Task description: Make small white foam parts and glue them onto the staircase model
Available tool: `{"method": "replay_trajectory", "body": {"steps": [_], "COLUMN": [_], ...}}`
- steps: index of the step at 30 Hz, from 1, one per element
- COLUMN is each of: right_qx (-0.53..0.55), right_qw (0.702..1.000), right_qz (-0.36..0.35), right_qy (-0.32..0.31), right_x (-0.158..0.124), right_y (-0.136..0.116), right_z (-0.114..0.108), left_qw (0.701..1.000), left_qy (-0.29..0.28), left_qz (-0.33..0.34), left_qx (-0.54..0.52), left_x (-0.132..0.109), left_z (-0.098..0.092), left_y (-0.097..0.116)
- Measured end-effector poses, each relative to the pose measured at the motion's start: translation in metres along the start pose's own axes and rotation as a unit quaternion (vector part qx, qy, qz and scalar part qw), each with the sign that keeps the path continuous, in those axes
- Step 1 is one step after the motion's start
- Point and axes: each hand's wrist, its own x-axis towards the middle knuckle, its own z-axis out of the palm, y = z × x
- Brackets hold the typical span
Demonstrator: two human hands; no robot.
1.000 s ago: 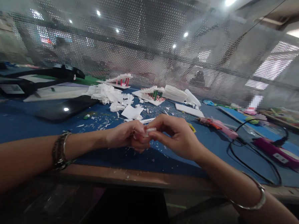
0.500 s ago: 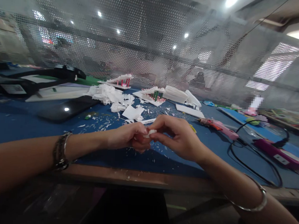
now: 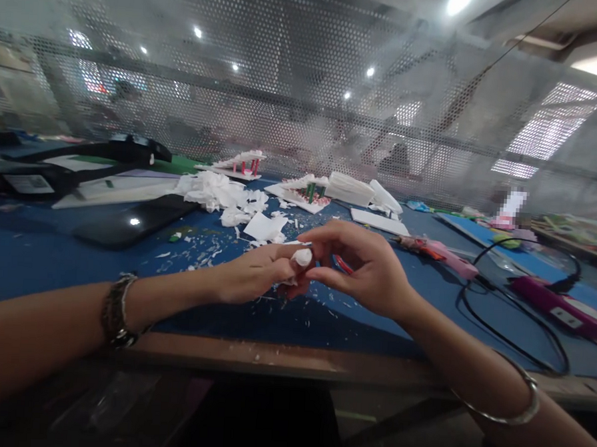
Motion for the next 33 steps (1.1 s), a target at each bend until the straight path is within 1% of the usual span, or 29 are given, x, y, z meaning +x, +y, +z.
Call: {"method": "replay_trajectory", "body": {"steps": [2,4,6,7,9,13,16,18,21,23,25,28,33], "right_qx": [-0.052,-0.095,-0.111,-0.111,-0.103,-0.101,-0.092,-0.061,0.018,0.049,0.048,0.04,0.069], "right_qw": [0.998,0.992,0.989,0.989,0.99,0.99,0.99,0.993,0.993,0.99,0.989,0.99,0.989], "right_qz": [-0.037,-0.071,-0.088,-0.091,-0.091,-0.101,-0.104,-0.092,-0.064,-0.051,-0.042,-0.034,-0.025], "right_qy": [0.019,0.041,0.047,0.04,0.018,-0.012,-0.017,-0.03,-0.095,-0.126,-0.131,-0.131,-0.128], "right_x": [0.0,0.0,0.0,0.0,0.0,0.002,0.004,0.004,0.005,0.005,0.006,0.006,0.005], "right_y": [-0.002,-0.003,-0.003,-0.004,-0.004,-0.006,-0.006,-0.005,-0.005,-0.007,-0.008,-0.01,-0.008], "right_z": [0.001,0.003,0.005,0.006,0.007,0.008,0.007,0.006,0.006,0.005,0.005,0.006,0.007], "left_qw": [0.997,0.986,0.97,0.964,0.958,0.961,0.975,0.989,0.998,0.996,0.996,0.996,0.992], "left_qy": [0.028,0.061,0.091,0.098,0.095,0.077,0.053,0.016,-0.032,-0.053,-0.062,-0.048,-0.046], "left_qz": [0.038,0.078,0.103,0.113,0.134,0.156,0.123,0.072,-0.018,-0.055,-0.062,-0.07,-0.101], "left_qx": [0.059,0.135,0.2,0.222,0.236,0.215,0.18,0.129,0.06,0.037,0.012,-0.027,-0.063], "left_x": [-0.001,-0.001,-0.002,-0.002,-0.003,-0.003,-0.002,-0.002,-0.003,-0.003,-0.002,-0.002,-0.003], "left_z": [0.001,0.003,0.004,0.005,0.006,0.007,0.006,0.005,0.004,0.003,0.003,0.002,0.002], "left_y": [-0.001,-0.003,-0.004,-0.004,-0.004,-0.004,-0.003,-0.001,0.004,0.007,0.01,0.012,0.009]}}
